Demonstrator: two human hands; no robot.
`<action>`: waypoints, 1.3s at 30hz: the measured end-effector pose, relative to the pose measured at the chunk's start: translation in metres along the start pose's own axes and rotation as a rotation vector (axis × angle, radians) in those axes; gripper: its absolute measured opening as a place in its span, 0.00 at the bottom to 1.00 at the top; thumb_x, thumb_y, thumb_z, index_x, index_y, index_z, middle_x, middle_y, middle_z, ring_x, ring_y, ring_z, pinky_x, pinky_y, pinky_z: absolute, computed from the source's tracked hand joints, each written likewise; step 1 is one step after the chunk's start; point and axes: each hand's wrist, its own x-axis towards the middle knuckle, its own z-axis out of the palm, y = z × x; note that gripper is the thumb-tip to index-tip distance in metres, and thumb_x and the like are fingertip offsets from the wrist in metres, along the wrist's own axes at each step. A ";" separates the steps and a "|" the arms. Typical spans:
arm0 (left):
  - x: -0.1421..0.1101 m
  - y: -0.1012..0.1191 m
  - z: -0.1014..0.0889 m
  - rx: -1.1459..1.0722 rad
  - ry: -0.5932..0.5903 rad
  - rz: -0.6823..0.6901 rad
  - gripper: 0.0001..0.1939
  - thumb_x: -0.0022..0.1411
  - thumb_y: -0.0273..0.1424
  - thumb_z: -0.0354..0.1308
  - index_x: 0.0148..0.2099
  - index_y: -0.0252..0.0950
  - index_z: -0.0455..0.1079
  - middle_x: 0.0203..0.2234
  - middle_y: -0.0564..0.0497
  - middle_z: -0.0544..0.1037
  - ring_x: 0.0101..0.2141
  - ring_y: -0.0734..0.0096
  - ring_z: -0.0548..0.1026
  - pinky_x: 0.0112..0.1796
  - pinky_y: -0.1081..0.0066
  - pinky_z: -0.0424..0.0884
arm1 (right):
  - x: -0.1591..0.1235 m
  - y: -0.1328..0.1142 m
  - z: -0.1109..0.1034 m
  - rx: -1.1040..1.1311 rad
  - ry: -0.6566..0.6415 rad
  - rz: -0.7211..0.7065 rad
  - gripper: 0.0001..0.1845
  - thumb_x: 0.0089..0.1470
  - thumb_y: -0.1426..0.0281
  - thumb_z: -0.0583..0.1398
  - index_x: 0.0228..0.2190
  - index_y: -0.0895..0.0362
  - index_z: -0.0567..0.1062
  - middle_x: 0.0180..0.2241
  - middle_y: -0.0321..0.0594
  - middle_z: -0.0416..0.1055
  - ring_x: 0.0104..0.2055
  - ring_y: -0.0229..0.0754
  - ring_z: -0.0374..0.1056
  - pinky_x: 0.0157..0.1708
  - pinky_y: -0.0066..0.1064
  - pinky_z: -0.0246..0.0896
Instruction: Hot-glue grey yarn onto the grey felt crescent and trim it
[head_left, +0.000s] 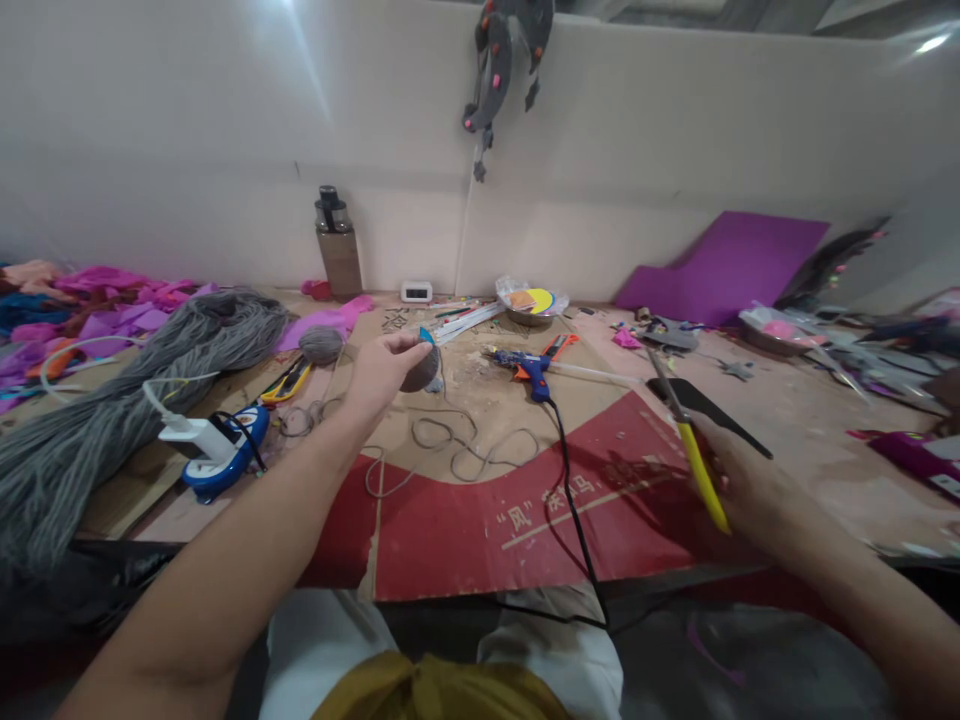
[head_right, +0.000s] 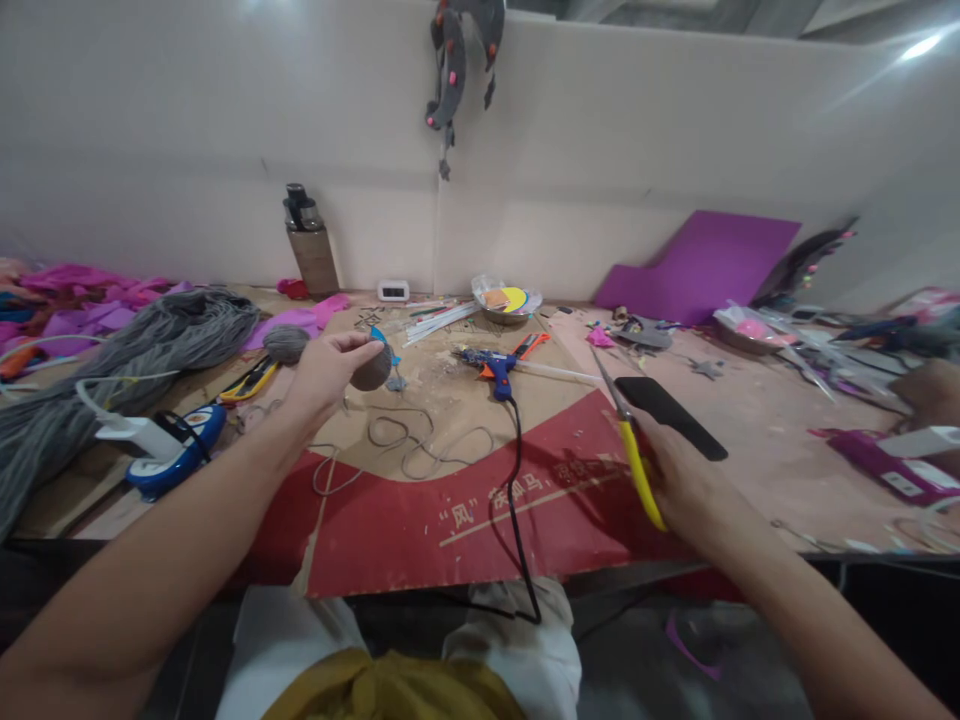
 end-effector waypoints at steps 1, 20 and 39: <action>-0.001 0.001 0.001 0.007 -0.013 -0.015 0.09 0.50 0.35 0.66 0.31 0.35 0.79 0.24 0.51 0.80 0.24 0.74 0.72 0.30 0.73 0.65 | 0.005 -0.011 0.000 0.057 0.013 -0.041 0.32 0.59 0.59 0.50 0.65 0.49 0.58 0.42 0.64 0.72 0.41 0.55 0.74 0.36 0.47 0.65; -0.009 0.009 0.002 0.014 -0.231 -0.012 0.07 0.50 0.32 0.65 0.33 0.36 0.81 0.28 0.50 0.82 0.28 0.71 0.73 0.33 0.70 0.67 | 0.093 -0.138 0.039 -0.115 -0.078 -0.450 0.30 0.59 0.69 0.57 0.62 0.59 0.61 0.46 0.53 0.71 0.44 0.52 0.70 0.39 0.39 0.67; 0.002 0.009 -0.011 0.050 -0.442 -0.054 0.08 0.46 0.33 0.68 0.28 0.34 0.77 0.22 0.52 0.76 0.23 0.75 0.69 0.28 0.72 0.63 | 0.115 -0.129 0.021 -0.250 -0.102 -0.587 0.27 0.60 0.70 0.56 0.61 0.60 0.65 0.41 0.50 0.73 0.41 0.49 0.68 0.37 0.35 0.61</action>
